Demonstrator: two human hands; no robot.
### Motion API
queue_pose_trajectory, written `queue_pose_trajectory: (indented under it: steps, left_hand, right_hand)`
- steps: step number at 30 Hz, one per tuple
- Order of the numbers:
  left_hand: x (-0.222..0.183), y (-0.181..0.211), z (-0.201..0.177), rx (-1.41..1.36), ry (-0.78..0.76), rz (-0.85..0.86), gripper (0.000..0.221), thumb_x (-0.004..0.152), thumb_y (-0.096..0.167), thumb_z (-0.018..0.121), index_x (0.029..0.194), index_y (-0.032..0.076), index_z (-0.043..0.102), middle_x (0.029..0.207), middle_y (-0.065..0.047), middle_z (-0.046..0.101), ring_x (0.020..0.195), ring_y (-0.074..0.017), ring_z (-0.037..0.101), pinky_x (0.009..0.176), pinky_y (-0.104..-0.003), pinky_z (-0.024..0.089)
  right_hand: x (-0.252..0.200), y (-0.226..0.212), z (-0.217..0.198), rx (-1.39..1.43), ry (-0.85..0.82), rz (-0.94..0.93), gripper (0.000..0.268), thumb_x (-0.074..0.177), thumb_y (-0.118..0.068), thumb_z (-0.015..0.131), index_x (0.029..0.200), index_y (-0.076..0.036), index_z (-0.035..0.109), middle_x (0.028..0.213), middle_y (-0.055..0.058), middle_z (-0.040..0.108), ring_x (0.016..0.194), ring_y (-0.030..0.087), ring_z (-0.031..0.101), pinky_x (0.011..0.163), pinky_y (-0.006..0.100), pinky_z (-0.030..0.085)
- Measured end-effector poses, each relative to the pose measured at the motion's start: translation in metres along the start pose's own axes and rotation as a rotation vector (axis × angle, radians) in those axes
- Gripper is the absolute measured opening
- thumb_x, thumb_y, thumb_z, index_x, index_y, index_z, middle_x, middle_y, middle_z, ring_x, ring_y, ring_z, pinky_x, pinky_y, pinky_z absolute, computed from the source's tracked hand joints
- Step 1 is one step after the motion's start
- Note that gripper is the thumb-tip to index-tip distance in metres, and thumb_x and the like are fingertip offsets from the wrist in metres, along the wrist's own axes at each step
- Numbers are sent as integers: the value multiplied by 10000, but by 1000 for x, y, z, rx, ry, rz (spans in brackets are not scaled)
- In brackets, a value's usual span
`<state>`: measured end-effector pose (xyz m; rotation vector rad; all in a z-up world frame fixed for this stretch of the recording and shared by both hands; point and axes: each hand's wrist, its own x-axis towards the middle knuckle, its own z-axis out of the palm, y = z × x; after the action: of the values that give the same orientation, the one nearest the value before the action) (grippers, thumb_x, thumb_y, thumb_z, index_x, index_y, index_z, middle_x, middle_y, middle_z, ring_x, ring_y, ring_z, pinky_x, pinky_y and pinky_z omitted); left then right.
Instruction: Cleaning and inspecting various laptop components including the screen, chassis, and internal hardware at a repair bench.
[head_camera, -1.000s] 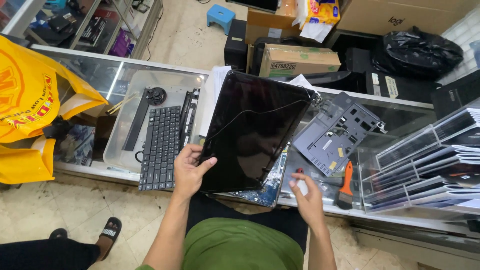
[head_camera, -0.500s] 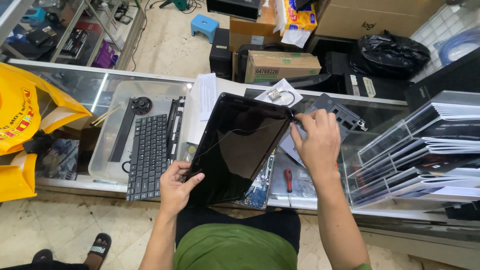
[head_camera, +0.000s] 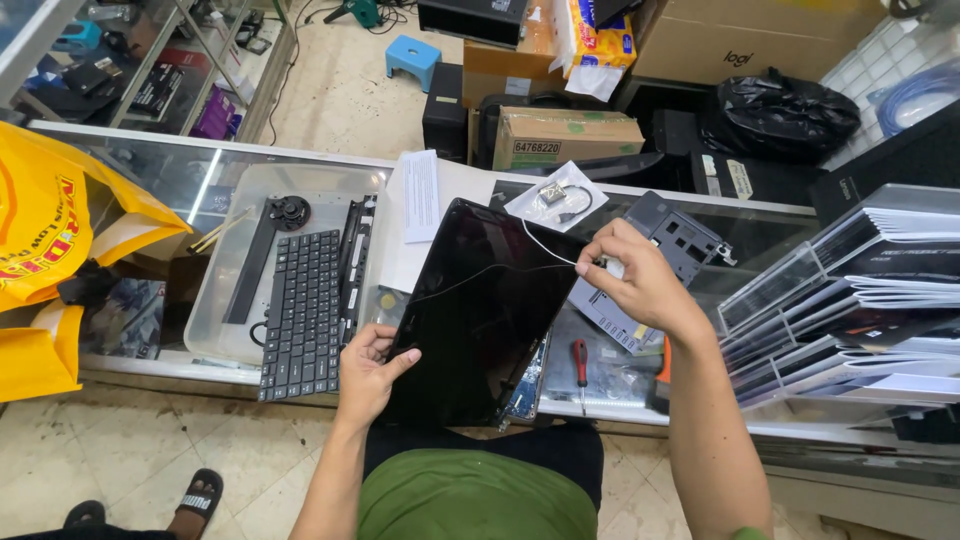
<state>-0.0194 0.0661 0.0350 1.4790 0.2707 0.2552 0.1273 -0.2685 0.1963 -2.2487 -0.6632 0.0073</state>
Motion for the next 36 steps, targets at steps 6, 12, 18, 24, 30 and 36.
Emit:
queue_pose_trajectory:
  steps: [6,12,18,24,30,36]
  left_hand:
    - [4,-10,7,-109,-14,-78,285,753,-15,861,988,-1,701,799,-135,785,667,-143,706,596,-298,613]
    - [14,-48,8,-205,-28,-168,308,750,-30,852,1010,4,690,817,-116,774,666,-169,731,572,-307,621]
    - [19,-88,0,-269,14,-213,310,760,-41,836,1022,4,677,824,-119,760,662,-200,741,563,-323,620]
    - [16,-108,-11,-277,34,-228,322,740,-61,841,1011,2,680,826,-135,762,673,-215,741,578,-342,626]
    - [14,-92,-9,-284,47,-218,321,743,-62,834,1009,29,679,824,-112,761,693,-180,737,606,-322,629]
    - [4,-52,-6,-299,76,-185,333,723,-81,831,1000,13,671,806,-135,757,685,-185,727,610,-349,637]
  right_hand:
    - [-1,16,-8,146,-159,-38,181,972,-221,684,872,-72,706,975,104,637,948,274,617,897,461,478]
    - [-6,11,-22,150,-164,-110,206,1004,-213,643,874,-62,695,998,98,629,989,252,612,937,456,469]
    - [-23,51,-27,382,44,-171,340,1100,-223,492,863,-52,666,950,101,565,853,182,545,790,320,466]
    - [-47,69,23,525,268,199,317,1136,-231,452,1000,-27,653,838,51,538,684,98,444,579,234,365]
    - [-46,23,93,43,126,463,534,984,-401,687,1330,3,641,1185,279,665,1198,506,604,1030,601,448]
    - [-58,63,137,111,73,532,308,993,-442,670,1114,-172,759,1014,158,772,1122,429,678,949,518,515]
